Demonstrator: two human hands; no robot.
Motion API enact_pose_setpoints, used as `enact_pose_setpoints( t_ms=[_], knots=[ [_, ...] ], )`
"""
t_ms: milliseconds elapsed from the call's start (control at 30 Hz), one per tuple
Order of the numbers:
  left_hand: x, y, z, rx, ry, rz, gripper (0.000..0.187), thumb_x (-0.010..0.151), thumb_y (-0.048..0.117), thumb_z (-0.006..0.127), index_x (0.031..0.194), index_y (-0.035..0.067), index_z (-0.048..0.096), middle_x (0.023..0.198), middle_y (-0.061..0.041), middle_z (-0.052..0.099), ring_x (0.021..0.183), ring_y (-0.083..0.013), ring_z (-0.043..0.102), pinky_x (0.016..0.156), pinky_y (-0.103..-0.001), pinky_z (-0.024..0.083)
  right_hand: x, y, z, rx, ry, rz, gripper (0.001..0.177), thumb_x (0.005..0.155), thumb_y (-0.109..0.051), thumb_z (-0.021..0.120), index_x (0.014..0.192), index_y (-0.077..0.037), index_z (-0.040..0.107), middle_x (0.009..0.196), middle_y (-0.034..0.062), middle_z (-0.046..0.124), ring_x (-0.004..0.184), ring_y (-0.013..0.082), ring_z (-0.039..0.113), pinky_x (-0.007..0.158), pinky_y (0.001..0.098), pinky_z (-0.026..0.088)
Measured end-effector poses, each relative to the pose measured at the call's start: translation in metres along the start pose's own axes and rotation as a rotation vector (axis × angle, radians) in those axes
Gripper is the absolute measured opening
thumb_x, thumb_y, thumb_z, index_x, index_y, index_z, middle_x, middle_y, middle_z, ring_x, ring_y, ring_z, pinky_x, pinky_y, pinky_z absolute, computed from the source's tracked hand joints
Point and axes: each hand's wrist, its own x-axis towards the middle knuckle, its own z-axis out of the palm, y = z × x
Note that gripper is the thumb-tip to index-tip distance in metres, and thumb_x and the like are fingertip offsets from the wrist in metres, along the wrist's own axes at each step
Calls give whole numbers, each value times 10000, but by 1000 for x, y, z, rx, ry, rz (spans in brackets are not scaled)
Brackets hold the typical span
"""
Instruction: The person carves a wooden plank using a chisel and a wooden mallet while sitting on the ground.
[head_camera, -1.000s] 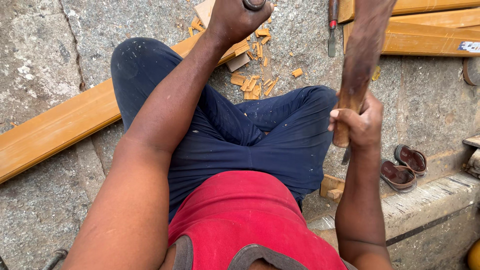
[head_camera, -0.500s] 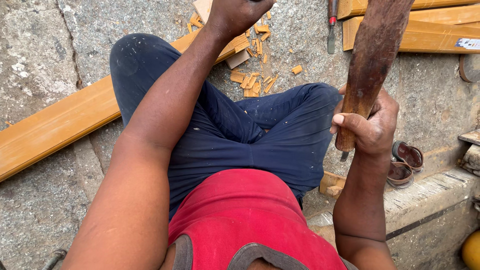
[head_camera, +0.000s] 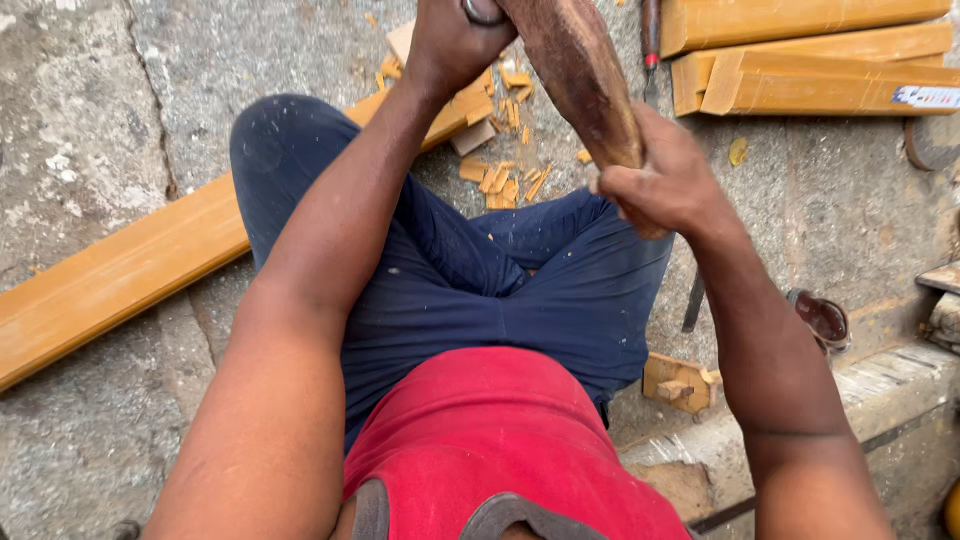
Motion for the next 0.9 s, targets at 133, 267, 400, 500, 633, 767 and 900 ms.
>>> enact_pose_setpoints(
  t_ms=[133,267,400,500,633,767,900],
  knots=[
    [-8,-7,5,87,-123,-250,246,994,260,817,952,110,626,817,-40,642,740,-185,684,702,-369,560,-15,-11,-31,225,78,-247,286,876,-69,704,1125,-17,574,788,91,631,592,161,651,525,315,598],
    [-4,2,1,154,18,-6,397,939,266,883,1161,72,617,965,-106,633,861,-243,671,758,-406,542,-33,-16,-53,349,249,-549,324,882,-59,688,1167,-15,542,793,89,631,595,151,662,555,293,587],
    [-5,13,-3,33,31,11,389,972,256,879,1180,45,627,1069,-127,631,984,-275,669,834,-436,555,5,3,-12,-203,193,-507,434,918,-64,721,1287,11,506,790,111,619,631,207,635,548,354,548],
    [-5,17,-3,-28,-31,22,343,1017,240,860,1221,58,654,1146,-91,678,1090,-252,699,944,-443,577,14,19,4,-307,15,-326,472,812,-105,782,1196,11,534,749,94,642,611,191,655,554,360,551],
    [1,16,-6,214,79,-1,318,897,222,864,1057,21,676,966,-125,649,908,-256,672,780,-406,546,-10,60,18,105,100,-142,457,755,-107,769,1172,-14,605,745,73,652,573,168,649,525,332,536],
    [23,28,-23,-251,37,-387,228,954,261,829,903,59,737,749,-29,681,679,-163,690,617,-317,539,-20,129,28,276,194,63,340,779,-92,716,1093,-10,612,702,68,632,520,162,621,465,317,524],
    [26,48,-9,-222,-19,-268,270,1000,306,797,935,58,711,773,-10,671,700,-118,694,624,-292,572,-27,191,45,457,248,311,301,786,-64,704,1055,31,606,692,90,626,504,174,614,442,323,520]
  ],
)
